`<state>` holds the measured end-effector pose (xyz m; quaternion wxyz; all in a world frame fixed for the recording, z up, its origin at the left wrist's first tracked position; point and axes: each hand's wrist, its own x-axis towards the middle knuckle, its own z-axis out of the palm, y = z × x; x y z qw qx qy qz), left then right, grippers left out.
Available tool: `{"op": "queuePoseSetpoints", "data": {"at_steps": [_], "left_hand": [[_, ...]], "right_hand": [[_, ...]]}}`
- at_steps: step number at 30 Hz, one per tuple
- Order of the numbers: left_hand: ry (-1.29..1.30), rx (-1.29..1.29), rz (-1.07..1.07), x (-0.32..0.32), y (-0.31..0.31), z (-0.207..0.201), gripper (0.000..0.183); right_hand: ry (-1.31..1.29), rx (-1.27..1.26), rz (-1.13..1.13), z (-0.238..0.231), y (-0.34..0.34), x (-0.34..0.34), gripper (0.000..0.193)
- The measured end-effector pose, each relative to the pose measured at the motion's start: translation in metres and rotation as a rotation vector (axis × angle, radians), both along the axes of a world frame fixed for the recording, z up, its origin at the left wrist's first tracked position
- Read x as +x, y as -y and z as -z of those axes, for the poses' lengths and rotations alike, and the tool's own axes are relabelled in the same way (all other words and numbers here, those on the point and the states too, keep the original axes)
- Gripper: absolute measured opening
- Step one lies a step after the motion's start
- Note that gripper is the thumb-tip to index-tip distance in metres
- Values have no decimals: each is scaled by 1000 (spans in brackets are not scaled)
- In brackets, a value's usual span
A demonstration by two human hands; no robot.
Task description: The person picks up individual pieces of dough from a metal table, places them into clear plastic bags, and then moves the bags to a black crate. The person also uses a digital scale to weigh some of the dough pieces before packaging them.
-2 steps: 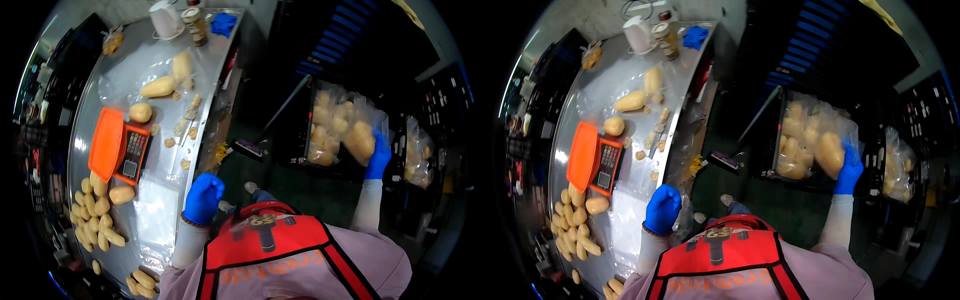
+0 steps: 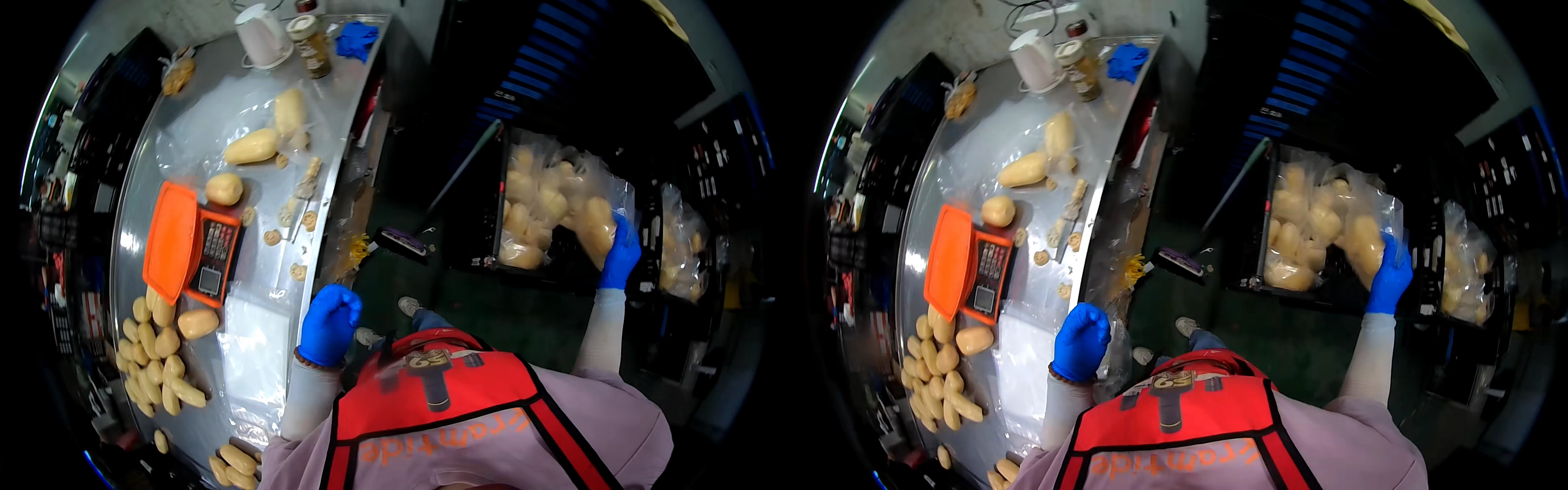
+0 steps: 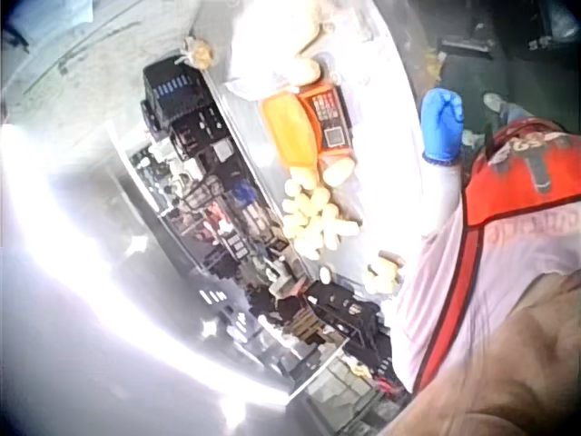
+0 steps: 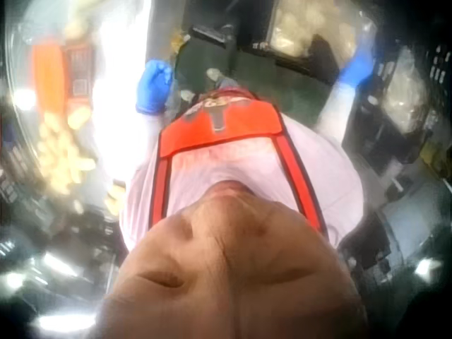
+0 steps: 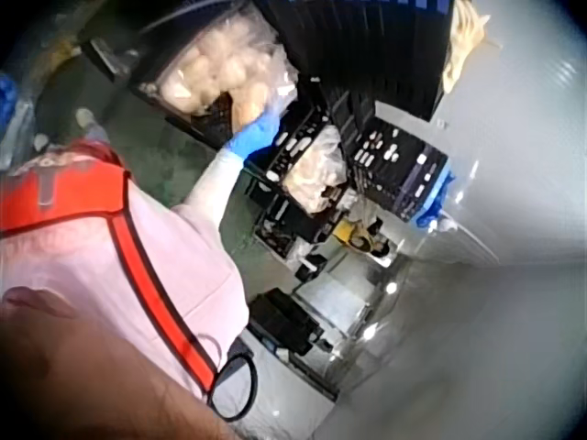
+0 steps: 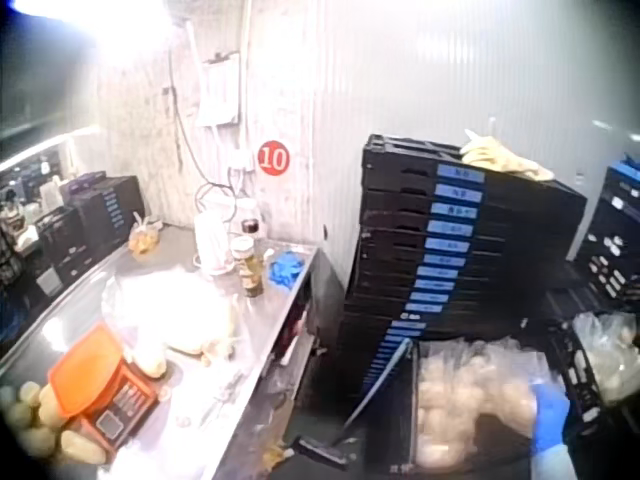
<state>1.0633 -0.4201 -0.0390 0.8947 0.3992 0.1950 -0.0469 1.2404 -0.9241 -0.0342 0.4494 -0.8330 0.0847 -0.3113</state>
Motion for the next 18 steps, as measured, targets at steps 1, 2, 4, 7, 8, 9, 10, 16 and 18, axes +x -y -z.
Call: {"op": "queuePoseSetpoints", "data": {"at_steps": [1,2,4,7,8,9,10,16,18], "left_hand": [[-49,-40,-28,5,2,6,15],[-71,-51,-44,8,5,12,14],[-110,-77,-77,16,9,24,13],[-43,20,-49,16,7,44,14],[-24,99,-42,13,4,47,13],[-93,121,-69,11,7,42,13],[-162,142,-105,12,11,38,13],[-136,185,-249,-45,-20,55,19],[-200,52,-406,-74,-30,56,21]], "right_hand": [[-58,-18,131,17,24,6,29],[-118,-41,257,40,56,14,32],[-112,-27,485,104,125,30,38],[-336,85,680,168,176,61,48],[-462,131,712,187,179,74,51],[-571,215,729,202,181,82,52],[-684,293,739,217,187,87,54],[-856,-132,589,307,167,107,54],[-836,-296,516,317,155,118,55]]}}
